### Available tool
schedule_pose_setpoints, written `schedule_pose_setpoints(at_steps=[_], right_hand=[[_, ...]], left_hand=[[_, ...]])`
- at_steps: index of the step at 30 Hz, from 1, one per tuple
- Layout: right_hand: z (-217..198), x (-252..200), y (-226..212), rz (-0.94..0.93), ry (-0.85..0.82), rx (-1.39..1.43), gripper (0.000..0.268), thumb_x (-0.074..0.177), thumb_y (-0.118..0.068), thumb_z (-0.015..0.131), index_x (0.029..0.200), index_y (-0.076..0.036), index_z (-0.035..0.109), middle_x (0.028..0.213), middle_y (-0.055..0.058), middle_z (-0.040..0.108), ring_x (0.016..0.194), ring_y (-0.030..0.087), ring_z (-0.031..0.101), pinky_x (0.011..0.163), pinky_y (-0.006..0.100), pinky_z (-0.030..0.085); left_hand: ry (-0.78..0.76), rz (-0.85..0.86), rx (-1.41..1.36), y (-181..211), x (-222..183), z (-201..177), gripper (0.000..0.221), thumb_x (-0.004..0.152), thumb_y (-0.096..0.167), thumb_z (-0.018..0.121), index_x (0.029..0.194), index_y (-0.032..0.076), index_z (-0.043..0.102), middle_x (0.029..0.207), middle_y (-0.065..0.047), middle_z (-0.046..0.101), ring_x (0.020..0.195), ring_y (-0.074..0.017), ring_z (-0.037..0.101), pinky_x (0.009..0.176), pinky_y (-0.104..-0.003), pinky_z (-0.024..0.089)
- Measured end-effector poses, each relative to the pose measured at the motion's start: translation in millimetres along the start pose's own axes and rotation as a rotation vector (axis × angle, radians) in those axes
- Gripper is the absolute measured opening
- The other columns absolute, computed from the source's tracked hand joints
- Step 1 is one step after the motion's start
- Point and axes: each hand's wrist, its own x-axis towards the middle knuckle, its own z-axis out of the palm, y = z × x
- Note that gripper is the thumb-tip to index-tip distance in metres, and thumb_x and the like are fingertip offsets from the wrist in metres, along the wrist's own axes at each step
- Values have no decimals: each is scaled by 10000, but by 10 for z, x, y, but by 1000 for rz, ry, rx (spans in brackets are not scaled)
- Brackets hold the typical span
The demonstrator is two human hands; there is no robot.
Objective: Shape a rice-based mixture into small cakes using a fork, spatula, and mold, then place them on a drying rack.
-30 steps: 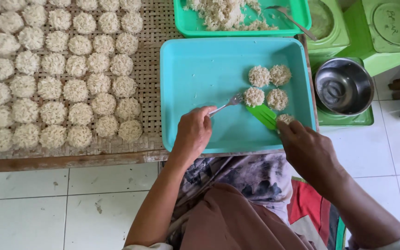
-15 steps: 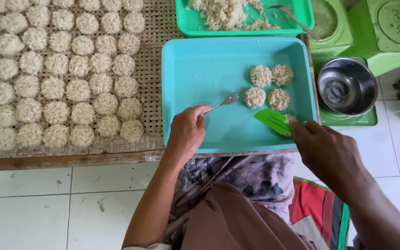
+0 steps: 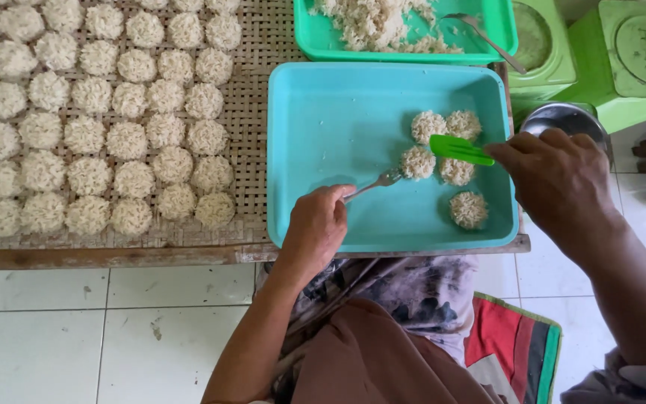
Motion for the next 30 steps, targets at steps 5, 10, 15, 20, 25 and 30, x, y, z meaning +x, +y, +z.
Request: schedule_pose_setpoints(at_steps=[5, 10, 15, 20, 25, 30], right_hand=[[72, 112, 69, -93, 30, 74, 381, 891, -235, 730, 1258, -334, 714, 1056, -166, 739, 792, 78, 680, 650, 264, 489], [97, 292, 93, -106, 28, -2, 319, 942, -315, 684, 1245, -412, 707, 1106, -203, 736, 935, 74, 727, 820, 303, 552], [-69, 427, 94, -218, -150, -68, 426, 902, -344, 664, 1302, -482, 616, 1068, -223, 701, 880, 63, 676, 802, 280, 540], [-140, 576, -127, -296, 80, 17, 297, 874, -260, 726, 1138, -392, 697, 1135, -133, 708, 956, 117, 620, 934, 332, 449], [-305, 542, -183, -444, 115, -8, 219, 783, -247, 710, 994, -292, 671, 1145, -93, 644, 1145, 151, 588, 1089, 357, 361], [-306, 618, -302, -443, 142, -15, 122, 824, -196, 725, 911, -271, 684, 1079, -90, 668, 1039, 136, 608, 1009, 335, 429]], left_hand=[[36, 46, 0, -77, 23, 52, 304, 918, -20, 562, 1186, -19, 705, 981, -188, 765, 636, -198, 704, 557, -291, 585], [19, -11, -27, -34, -23, -4, 311, 915, 11, 552, 1183, -5, 708, 1007, -170, 770, 704, -234, 728, 644, -345, 585], [16, 14, -5, -81, -30, -54, 310, 930, -16, 561, 1206, -15, 700, 886, -157, 743, 548, -160, 611, 481, -304, 504], [46, -99, -79, -25, -121, -208, 342, 938, 13, 524, 1236, -11, 690, 969, -156, 781, 447, -127, 538, 391, -284, 423], [50, -127, -49, -48, -128, -220, 343, 937, 23, 513, 1226, -6, 695, 1059, -157, 779, 538, -176, 635, 495, -326, 515], [43, -122, -62, 34, -145, -246, 360, 937, 18, 505, 1247, -19, 684, 1071, -167, 781, 475, -151, 604, 447, -295, 499]])
